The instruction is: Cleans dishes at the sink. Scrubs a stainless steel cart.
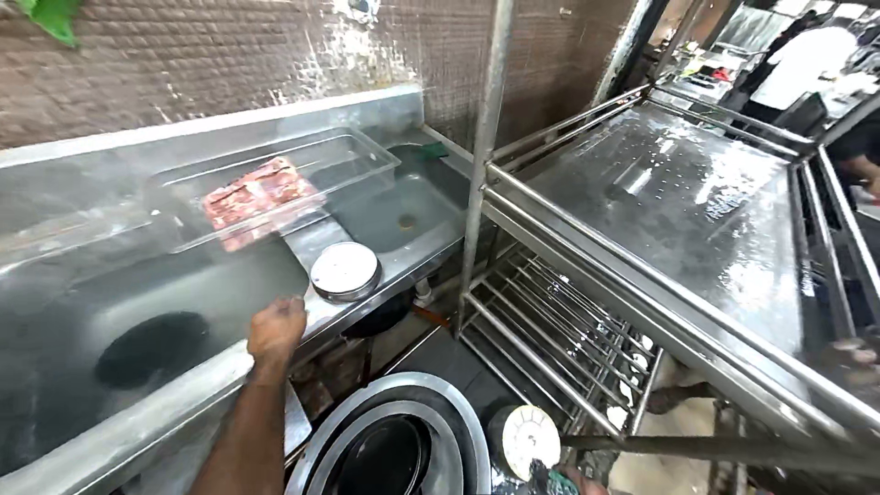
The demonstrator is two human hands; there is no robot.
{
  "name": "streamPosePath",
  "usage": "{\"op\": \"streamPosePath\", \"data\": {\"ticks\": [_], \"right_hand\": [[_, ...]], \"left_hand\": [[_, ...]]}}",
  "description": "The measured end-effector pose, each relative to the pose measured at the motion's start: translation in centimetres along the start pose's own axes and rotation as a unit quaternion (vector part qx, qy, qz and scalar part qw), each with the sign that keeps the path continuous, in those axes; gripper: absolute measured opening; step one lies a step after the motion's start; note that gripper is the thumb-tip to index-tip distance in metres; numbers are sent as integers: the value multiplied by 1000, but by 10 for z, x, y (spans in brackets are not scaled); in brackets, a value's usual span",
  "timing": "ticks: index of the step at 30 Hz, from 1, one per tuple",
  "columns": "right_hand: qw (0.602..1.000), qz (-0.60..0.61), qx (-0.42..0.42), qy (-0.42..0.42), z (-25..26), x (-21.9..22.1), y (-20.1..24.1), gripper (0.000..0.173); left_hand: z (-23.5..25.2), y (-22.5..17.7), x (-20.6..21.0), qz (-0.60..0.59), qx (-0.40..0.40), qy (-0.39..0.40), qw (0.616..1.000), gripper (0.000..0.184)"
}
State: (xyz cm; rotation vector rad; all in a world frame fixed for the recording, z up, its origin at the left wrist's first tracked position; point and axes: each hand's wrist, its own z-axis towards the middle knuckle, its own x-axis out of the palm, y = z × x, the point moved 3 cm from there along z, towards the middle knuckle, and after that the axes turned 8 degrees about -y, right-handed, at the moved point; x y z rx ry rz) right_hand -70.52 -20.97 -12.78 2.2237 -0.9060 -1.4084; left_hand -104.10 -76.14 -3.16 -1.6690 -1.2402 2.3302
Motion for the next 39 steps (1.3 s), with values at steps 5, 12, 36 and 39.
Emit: {"op": "streamPosePath", "data": {"ticks": [5, 12, 36, 39], "right_hand": [[1000, 16, -23, -14, 53, -22, 48, 64], [991, 54, -116, -39, 120, -37, 153, 65], [834, -366, -411, -45, 303, 32, 552, 50], [829, -407, -382, -24, 310, 49, 556, 50]], "left_hand": [[-2, 30, -10, 57, 27, -31, 998, 40], [-15, 33, 13, 171, 179, -45, 968, 44], [-12, 26, 18, 203, 105, -35, 973, 32], [-13, 26, 19, 196, 112, -47, 973, 31]]}}
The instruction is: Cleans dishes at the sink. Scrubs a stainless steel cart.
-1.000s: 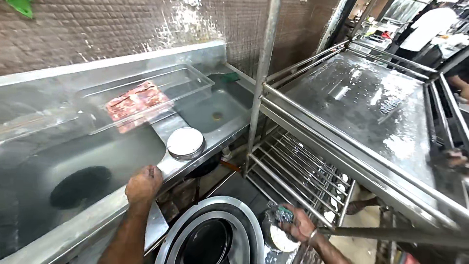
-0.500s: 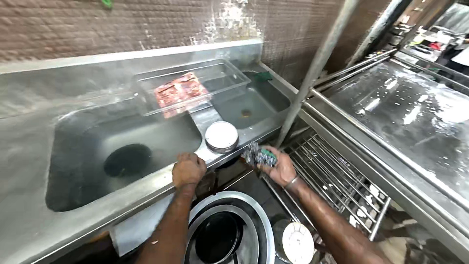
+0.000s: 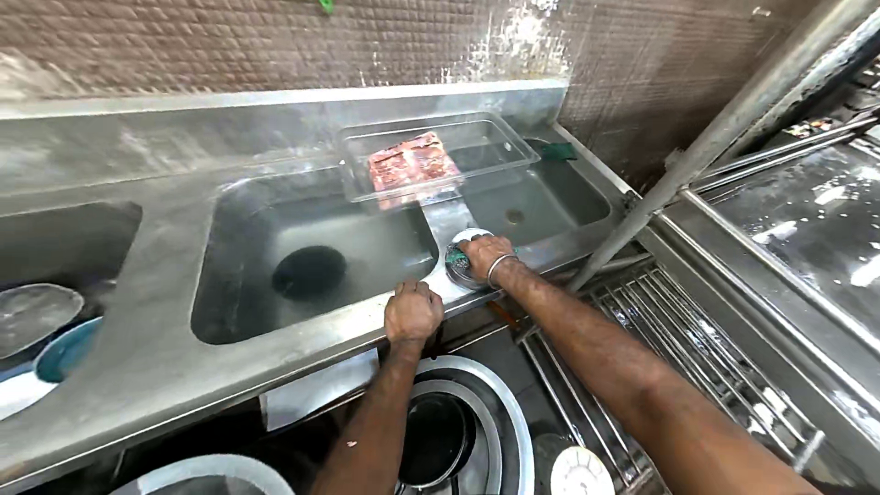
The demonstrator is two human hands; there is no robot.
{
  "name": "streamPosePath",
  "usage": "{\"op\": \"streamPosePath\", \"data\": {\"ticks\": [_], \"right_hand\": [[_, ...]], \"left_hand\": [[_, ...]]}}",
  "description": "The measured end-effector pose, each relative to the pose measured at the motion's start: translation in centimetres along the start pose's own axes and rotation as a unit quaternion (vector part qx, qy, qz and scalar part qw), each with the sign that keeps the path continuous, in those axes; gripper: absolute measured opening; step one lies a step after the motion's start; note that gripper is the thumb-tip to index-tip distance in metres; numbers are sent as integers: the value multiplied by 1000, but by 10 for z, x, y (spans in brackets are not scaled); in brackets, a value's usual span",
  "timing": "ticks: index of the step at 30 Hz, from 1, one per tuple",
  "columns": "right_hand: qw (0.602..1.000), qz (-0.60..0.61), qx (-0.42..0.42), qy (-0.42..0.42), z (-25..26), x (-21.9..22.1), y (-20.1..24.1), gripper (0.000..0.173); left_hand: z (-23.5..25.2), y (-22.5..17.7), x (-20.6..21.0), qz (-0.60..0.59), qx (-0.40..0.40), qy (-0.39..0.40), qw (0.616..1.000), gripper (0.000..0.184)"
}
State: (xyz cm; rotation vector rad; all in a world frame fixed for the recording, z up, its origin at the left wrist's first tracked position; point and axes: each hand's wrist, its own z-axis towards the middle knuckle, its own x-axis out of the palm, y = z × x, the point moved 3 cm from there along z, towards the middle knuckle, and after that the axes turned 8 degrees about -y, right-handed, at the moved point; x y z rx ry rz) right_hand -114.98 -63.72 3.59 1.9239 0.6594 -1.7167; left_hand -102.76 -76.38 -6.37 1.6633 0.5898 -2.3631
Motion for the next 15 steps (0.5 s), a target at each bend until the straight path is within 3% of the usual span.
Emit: {"op": "streamPosePath", "data": {"ticks": [7, 12, 15], "right_hand": [[999, 0, 26, 34, 3, -6, 0, 50], [992, 106, 51, -49, -13, -19, -25, 61], [964, 226, 74, -121, -31, -28, -48, 60]], "left_hand": [[-1, 0, 0, 6, -1, -5, 1000, 29], [1, -2, -3, 7, -9, 19, 1000, 33], [1, -3, -5, 10, -11, 23, 1000, 33]]}}
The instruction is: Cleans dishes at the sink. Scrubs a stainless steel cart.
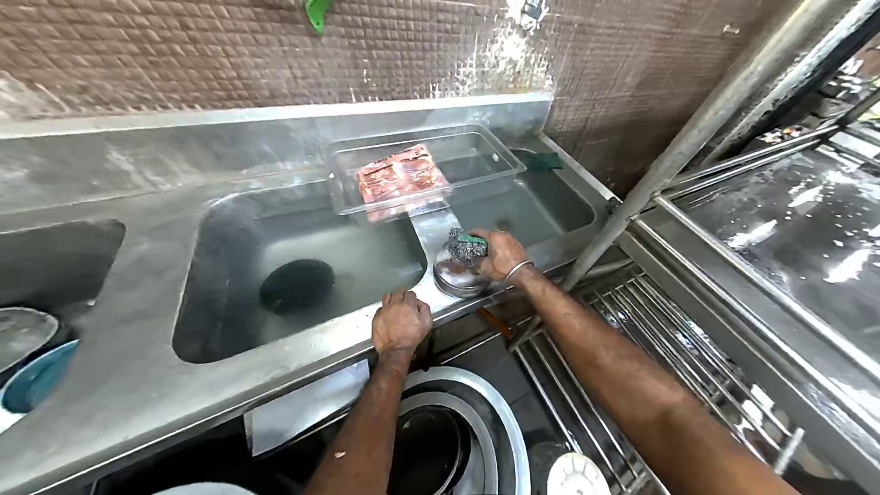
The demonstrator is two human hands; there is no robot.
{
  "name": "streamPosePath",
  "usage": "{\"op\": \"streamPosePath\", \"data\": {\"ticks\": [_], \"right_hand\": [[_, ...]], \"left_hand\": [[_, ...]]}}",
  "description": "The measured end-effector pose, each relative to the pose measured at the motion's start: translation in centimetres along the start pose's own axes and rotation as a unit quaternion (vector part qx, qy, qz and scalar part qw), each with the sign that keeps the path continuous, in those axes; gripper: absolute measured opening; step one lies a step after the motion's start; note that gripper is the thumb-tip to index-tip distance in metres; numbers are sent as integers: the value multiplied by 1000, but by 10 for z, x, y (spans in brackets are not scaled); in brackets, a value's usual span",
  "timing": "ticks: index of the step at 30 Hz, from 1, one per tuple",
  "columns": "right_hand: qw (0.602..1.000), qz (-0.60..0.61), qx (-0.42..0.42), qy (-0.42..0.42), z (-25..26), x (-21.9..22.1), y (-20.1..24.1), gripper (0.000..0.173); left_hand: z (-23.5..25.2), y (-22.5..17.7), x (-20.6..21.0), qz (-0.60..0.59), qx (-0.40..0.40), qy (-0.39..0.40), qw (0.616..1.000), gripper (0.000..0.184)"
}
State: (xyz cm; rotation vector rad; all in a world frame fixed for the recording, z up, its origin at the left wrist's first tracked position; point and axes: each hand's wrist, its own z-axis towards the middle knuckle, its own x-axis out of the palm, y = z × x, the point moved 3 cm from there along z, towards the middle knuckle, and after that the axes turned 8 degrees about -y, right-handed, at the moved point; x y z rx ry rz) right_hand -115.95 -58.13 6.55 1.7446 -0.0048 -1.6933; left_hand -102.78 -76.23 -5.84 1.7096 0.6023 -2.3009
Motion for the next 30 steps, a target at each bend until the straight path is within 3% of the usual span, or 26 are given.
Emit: {"op": "streamPosePath", "data": {"ticks": [4, 8, 13, 17, 21, 25, 28, 30], "right_hand": [[964, 236, 59, -111, -37, -29, -26, 60], [862, 452, 131, -191, -113, -42, -53, 56], [741, 592, 250, -194, -252, -26, -87, 50], [606, 689, 317, -239, -346, 4, -132, 48], [561, 686, 364, -286, -449, 1, -165, 43], [521, 665, 402, -353, -545, -8, -179, 31], [476, 682, 383, -401, -596, -8, -190, 30], [449, 689, 385, -420, -619, -7, -195, 31]], "left_hand": [[0, 1, 2, -2, 5, -10, 1000, 33], [0, 3, 4, -3, 9, -11, 1000, 37], [-5, 4, -4, -43, 39, -19, 998, 39], [-20, 13, -10, -196, 55, -70, 977, 38], [-89, -20, -9, -432, 61, -153, 887, 33], [-238, -96, 21, -623, -131, 117, 762, 26], [-347, -157, 43, -626, -256, 322, 662, 31], [-405, -196, 43, -611, -272, 425, 610, 36]]}}
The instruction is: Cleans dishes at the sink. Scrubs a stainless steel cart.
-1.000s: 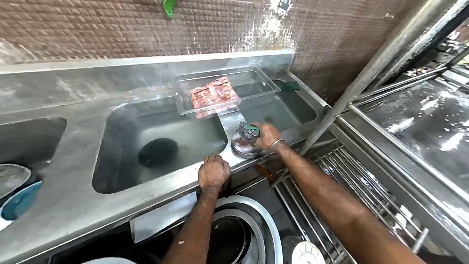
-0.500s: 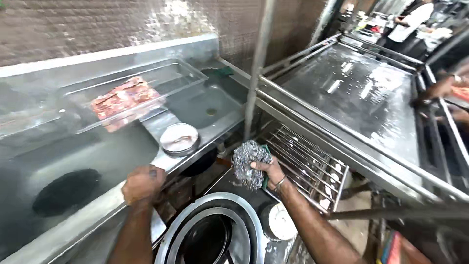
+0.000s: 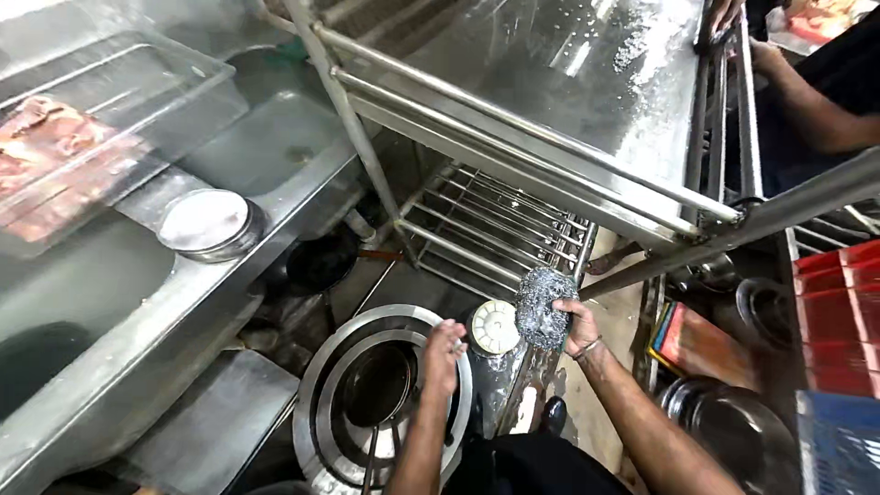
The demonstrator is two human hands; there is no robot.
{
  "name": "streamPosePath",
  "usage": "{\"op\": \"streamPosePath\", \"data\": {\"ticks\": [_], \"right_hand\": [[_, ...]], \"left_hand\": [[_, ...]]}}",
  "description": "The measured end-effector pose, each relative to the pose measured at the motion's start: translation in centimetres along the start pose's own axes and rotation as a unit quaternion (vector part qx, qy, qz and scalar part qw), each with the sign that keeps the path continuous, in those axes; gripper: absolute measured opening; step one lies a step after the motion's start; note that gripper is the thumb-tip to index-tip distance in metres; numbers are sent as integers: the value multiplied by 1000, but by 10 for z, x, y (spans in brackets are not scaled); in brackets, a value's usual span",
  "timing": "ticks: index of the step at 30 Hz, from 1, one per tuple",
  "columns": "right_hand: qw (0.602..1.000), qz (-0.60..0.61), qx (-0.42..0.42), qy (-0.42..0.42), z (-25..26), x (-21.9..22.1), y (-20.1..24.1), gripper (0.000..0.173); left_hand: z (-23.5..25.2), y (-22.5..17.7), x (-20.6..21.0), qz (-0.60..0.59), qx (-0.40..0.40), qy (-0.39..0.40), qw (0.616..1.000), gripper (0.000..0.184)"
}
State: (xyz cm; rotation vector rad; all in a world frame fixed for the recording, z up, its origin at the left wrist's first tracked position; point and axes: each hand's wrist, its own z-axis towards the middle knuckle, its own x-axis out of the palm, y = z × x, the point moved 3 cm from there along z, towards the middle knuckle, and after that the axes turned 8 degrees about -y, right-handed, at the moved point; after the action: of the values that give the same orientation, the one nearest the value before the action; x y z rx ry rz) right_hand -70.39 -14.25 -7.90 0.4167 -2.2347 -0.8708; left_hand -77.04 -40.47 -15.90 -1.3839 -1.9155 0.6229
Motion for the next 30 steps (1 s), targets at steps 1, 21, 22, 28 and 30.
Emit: {"op": "streamPosePath", "data": {"ticks": [1, 21, 22, 28, 30], "right_hand": [[1000, 6, 4, -9, -3, -9, 1, 31], [752, -617, -224, 61, -17, -78, 99, 81], [737, -627, -245, 59, -17, -79, 107, 78], [788, -457, -410, 54, -32, -109, 168, 53], [790, -372, -486, 34, -53, -119, 197, 46]], "left_hand": [[-12, 16, 21, 10, -27, 46, 999, 40], [-157, 76, 224, -211, -74, 303, 926, 54], [-161, 79, 227, -199, -64, 293, 933, 52], [-160, 69, 247, -142, 58, 114, 982, 41], [-148, 48, 253, -107, 135, 28, 985, 46]]}}
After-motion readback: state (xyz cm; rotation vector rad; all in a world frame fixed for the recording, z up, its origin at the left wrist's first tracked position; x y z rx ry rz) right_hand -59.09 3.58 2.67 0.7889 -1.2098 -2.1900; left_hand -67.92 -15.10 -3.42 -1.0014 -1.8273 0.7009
